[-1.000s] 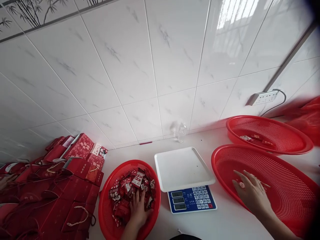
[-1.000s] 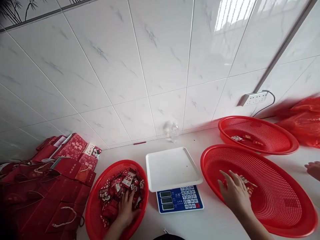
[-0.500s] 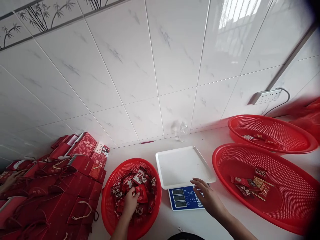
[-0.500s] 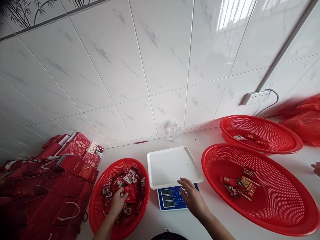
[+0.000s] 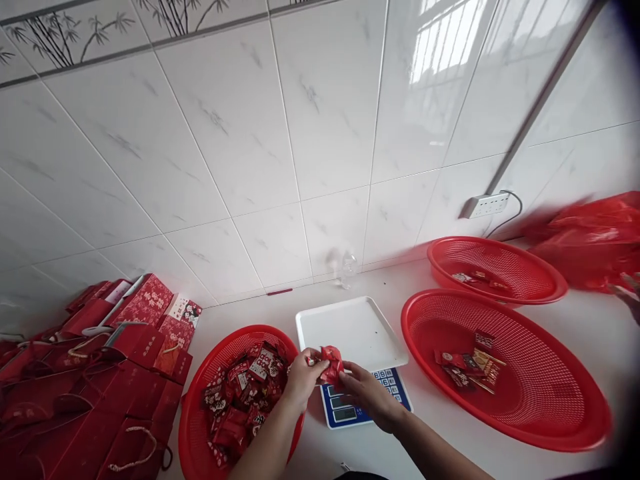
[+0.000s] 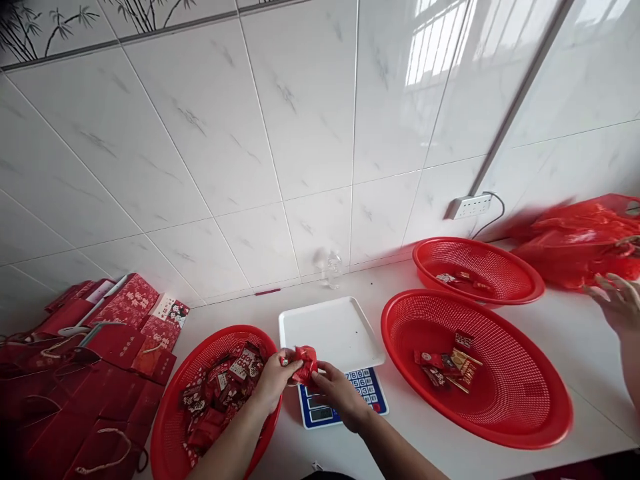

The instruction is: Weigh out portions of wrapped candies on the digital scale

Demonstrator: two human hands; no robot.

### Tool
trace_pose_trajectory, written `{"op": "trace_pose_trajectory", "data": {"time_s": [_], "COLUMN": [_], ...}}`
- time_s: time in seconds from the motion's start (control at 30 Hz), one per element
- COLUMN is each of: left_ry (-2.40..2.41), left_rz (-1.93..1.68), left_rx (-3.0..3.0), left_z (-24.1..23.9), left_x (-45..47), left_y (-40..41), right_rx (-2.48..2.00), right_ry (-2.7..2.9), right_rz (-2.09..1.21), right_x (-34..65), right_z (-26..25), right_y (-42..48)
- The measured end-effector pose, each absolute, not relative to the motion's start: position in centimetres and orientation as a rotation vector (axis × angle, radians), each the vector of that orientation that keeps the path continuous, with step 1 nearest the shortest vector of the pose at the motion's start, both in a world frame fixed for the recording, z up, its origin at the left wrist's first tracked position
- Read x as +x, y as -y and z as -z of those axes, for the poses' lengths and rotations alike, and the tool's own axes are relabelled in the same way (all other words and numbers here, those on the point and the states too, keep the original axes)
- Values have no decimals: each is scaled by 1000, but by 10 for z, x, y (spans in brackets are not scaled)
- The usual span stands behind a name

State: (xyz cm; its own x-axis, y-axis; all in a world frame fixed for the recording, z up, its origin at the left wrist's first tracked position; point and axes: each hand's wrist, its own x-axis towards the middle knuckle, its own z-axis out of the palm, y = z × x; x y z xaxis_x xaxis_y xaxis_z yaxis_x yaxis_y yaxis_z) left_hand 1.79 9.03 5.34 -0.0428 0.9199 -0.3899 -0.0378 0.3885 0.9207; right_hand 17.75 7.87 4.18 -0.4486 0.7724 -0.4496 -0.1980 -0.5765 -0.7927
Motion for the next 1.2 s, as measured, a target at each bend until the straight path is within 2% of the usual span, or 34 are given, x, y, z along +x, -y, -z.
{"op": "trace_pose_trajectory", "data": {"time_s": [0.23, 0.53, 0.7, 0.9, 0.93, 1.0, 1.1, 1.2], "left_ry": [-1398, -1404, -1527, -1926, -1999, -2269, -2254, -2234], "left_rz": [-987, -965, -944, -987, -937, -478, 62, 99], "left_rx": [851, 712, 993, 1087, 1099, 1173, 1281, 1298], "left_z": [-53, -35, -37, -10, -3, 14, 33, 40], "left_x": [34, 11, 2, -68, -81, -101, -112, -109], "left_y": [-127, -114, -115, -77, -64, -37, -7, -2], "right_rx": [-1245, -1326, -1316, -1323, -1347, -1404, -1476, -1489], "right_ry": [645, 514, 499, 788, 805, 818, 803, 817], "right_rz": [-1866, -1758, -1952, -2116, -2117, -2127, -2158, -2158], "right_x": [202, 228, 215, 223, 228, 235, 240, 234], "right_z": [-20, -7, -20, -27, -25, -21, -17, -17], "right_y": [-112, -125, -122, -85, -79, -68, -60, -59]}}
